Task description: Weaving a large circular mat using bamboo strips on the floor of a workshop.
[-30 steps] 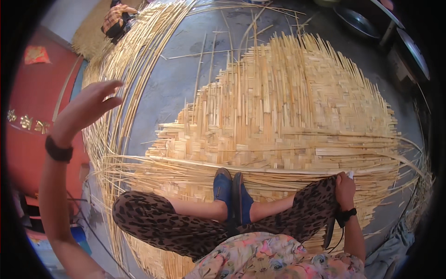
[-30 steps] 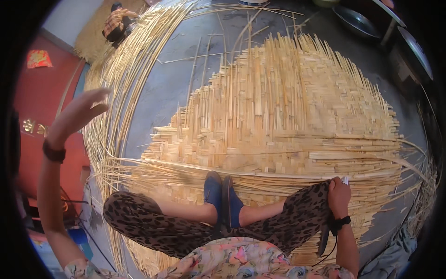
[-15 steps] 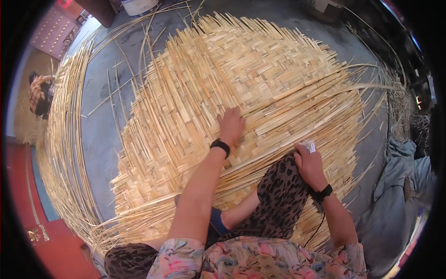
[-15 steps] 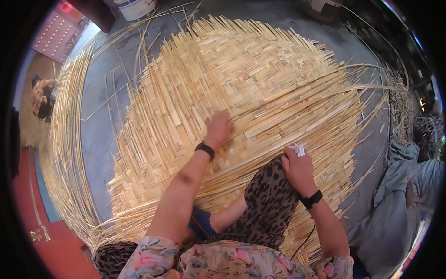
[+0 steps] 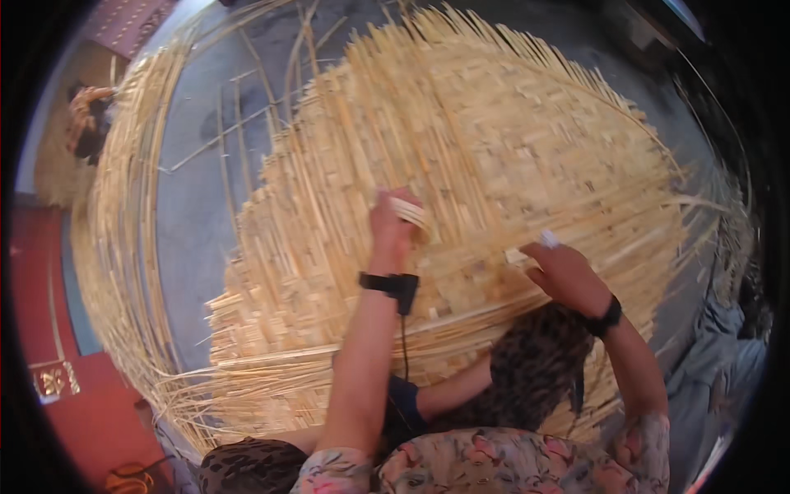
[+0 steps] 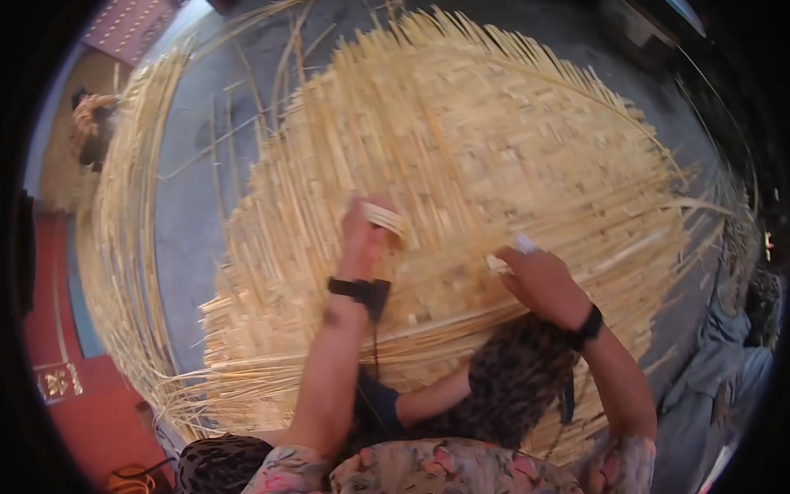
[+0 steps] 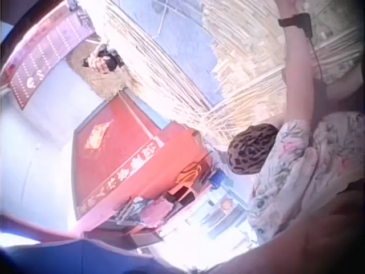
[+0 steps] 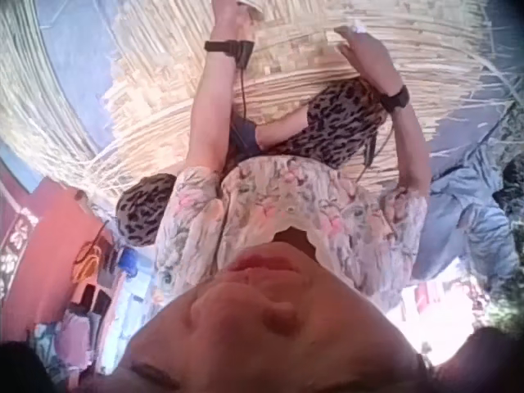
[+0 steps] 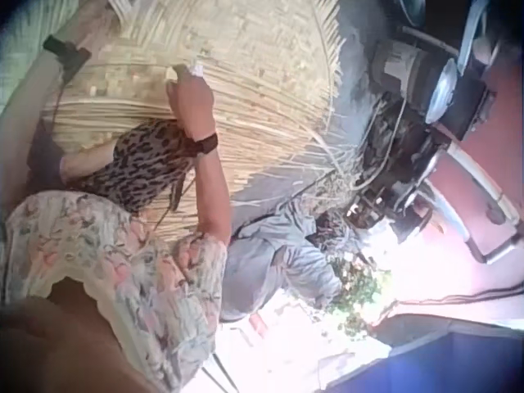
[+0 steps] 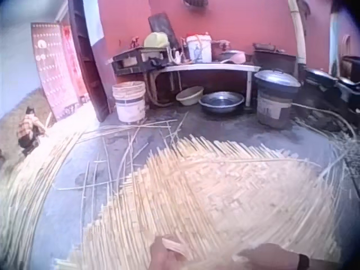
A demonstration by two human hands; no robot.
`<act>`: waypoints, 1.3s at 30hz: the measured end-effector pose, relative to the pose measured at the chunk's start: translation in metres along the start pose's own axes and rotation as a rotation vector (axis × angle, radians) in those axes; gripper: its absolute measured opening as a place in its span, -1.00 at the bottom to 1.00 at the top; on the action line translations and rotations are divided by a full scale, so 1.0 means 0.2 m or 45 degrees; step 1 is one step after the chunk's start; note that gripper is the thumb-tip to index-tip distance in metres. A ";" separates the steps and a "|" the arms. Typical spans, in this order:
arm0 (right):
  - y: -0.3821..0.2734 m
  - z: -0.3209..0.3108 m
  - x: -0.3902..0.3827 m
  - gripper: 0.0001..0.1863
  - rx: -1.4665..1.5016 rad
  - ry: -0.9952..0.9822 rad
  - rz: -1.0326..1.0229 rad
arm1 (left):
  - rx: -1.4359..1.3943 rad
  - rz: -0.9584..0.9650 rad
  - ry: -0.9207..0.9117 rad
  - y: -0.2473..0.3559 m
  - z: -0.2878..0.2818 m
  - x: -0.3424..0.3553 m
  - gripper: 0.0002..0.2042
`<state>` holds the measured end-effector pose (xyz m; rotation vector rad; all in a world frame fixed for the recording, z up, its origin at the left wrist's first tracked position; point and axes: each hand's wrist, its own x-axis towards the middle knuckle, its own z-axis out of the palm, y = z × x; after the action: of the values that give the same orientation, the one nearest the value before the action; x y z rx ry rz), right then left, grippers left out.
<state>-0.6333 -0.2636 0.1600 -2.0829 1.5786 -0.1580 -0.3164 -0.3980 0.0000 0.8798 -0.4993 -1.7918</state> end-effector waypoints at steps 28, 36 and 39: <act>-0.02 0.25 0.99 -0.70 0.669 0.250 -0.233 | 0.354 -0.700 -0.230 -0.11 0.25 0.07 -0.26; 0.49 0.20 0.55 -0.79 0.618 0.740 0.351 | 0.658 0.481 0.140 -0.27 0.44 -0.13 -0.72; -0.05 0.01 0.65 -0.83 0.294 0.363 -0.009 | 1.175 0.621 -0.065 -0.33 0.61 -0.15 -0.73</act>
<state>-0.5832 -0.3820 0.1354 -1.9495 1.6251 -0.6339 -0.4443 -0.3526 0.0434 1.1804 -1.4977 -1.0949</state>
